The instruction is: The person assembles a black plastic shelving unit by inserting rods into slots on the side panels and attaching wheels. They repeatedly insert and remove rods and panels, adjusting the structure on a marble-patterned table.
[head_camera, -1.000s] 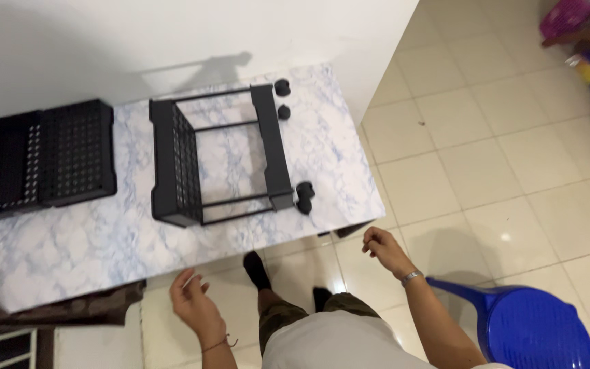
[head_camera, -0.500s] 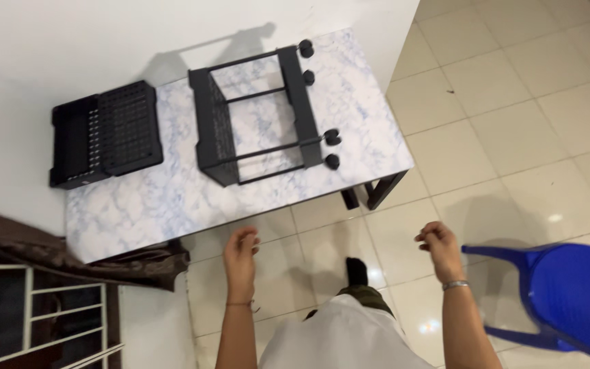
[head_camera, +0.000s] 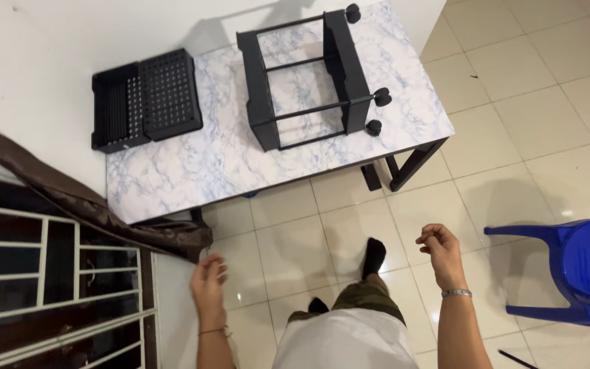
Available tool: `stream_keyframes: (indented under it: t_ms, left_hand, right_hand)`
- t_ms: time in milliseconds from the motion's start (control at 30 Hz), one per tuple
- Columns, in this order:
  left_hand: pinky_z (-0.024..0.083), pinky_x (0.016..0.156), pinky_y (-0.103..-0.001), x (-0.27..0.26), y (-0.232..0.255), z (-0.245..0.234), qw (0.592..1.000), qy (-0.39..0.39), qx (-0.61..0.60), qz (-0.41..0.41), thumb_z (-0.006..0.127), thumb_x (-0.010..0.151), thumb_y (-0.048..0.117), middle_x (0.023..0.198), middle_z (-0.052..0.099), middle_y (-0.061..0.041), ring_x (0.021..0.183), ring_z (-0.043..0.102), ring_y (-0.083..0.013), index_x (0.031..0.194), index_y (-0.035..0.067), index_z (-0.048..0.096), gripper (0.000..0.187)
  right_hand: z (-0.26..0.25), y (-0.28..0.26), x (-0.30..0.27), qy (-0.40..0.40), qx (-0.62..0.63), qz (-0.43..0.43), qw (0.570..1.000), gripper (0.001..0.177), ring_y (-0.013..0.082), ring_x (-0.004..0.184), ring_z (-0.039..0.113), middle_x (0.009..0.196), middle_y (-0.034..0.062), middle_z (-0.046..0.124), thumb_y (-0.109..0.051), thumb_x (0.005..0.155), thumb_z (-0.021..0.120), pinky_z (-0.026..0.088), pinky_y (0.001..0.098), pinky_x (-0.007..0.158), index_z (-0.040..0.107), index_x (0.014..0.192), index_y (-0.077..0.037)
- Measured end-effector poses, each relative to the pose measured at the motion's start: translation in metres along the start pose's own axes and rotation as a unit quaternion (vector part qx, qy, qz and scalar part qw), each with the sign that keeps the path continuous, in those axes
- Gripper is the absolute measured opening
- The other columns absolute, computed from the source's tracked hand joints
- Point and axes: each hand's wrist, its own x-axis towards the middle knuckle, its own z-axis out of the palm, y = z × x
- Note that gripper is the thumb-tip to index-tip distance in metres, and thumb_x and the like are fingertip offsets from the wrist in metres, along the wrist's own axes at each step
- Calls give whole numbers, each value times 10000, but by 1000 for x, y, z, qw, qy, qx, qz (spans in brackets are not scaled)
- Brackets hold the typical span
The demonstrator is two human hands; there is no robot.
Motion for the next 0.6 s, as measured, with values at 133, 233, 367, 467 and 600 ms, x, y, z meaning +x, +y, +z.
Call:
stream_keyframes:
  t_ms: [133, 233, 367, 467, 600]
  left_hand:
    - [513, 822, -303, 4, 8, -35, 997, 72, -8, 10, 550, 1039, 157, 1104, 688, -52, 970, 631, -148, 1186, 53, 670, 216]
    - [512, 813, -304, 2, 17, -39, 995, 100, -5, 3, 534, 1042, 154, 1102, 687, -48, 966, 637, -148, 1191, 55, 661, 220]
    - [507, 815, -306, 4, 18, -27, 995, 88, -38, 22, 551, 1041, 145, 1091, 687, -54, 948, 620, -162, 1193, 43, 664, 214]
    - [515, 816, -311, 9, 11, -10, 995, 92, -33, 1, 534, 1043, 158, 1081, 685, -51, 968, 636, -159, 1179, 40, 666, 223]
    - [512, 818, -329, 20, 9, 34, 993, 102, -59, -3, 535, 1044, 155, 1096, 676, -44, 970, 635, -166, 1172, 37, 669, 220]
  right_hand:
    - [-2, -15, 8, 1, -4, -30, 1000, 162, 146, 867, 648, 906, 13, 630, 14, 954, 492, 516, 309, 748, 617, 1030, -55]
    - [-6, -24, 24, 7, -13, -43, 999, 169, 147, 865, 649, 897, 24, 632, 16, 961, 488, 511, 308, 745, 620, 1045, -49]
    - [10, -31, 56, -17, -45, -43, 998, 187, 156, 844, 652, 883, 39, 640, 20, 955, 485, 508, 312, 729, 631, 1060, -32]
    - [29, -29, 73, -72, -58, -51, 994, 198, 155, 834, 655, 874, 39, 643, 23, 927, 509, 514, 311, 719, 646, 1061, -25]
    - [37, -48, 101, -124, -117, -44, 984, 227, 161, 826, 675, 873, 53, 664, 21, 901, 528, 514, 320, 705, 676, 1066, -27]
